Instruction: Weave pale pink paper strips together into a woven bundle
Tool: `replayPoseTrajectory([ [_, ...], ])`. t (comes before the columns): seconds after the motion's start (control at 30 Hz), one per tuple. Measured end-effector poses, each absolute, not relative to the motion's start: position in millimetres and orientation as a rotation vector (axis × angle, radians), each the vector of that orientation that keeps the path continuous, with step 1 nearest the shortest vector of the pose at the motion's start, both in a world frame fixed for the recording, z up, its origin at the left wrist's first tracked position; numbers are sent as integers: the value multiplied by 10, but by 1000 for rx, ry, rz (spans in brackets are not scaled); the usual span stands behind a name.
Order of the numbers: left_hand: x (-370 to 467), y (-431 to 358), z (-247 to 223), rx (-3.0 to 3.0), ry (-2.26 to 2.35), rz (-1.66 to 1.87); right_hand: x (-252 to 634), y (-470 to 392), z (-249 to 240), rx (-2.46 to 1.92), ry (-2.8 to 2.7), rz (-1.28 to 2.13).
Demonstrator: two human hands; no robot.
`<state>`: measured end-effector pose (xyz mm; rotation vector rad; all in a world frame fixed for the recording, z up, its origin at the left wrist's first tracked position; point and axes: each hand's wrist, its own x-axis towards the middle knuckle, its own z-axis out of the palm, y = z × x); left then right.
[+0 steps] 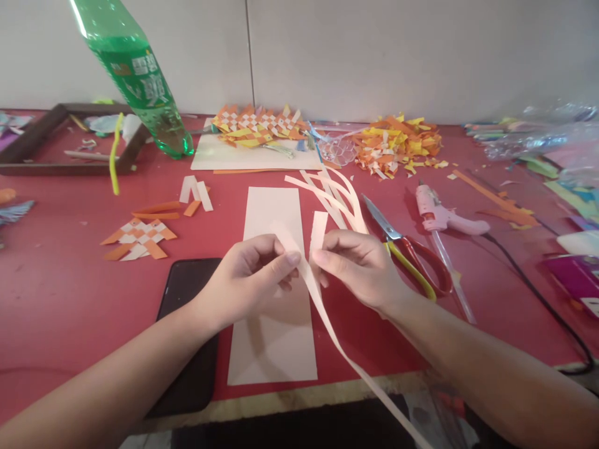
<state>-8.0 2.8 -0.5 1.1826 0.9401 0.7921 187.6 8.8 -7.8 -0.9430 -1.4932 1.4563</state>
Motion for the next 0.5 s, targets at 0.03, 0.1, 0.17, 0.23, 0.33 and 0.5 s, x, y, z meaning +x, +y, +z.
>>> replayPoseTrajectory([
  [0.03, -78, 26, 1, 1182, 917, 772, 1877, 89, -83, -940, -1491, 1461],
  [0.1, -74, 19, 8, 1201, 851, 714, 1878, 91, -94, -935, -1480, 1480],
  [0.17, -73, 11, 3, 1226, 811, 676, 1876, 92, -110, -924, -1442, 1521],
  [0.23, -75, 7, -11, 1237, 821, 676, 1871, 93, -124, -885, -1388, 1605],
  [0.33, -82, 9, -29, 1225, 837, 697, 1860, 88, -123, -815, -1354, 1732],
  [0.5, -86, 15, -34, 1215, 862, 732, 1846, 77, -77, -826, -1402, 1686],
])
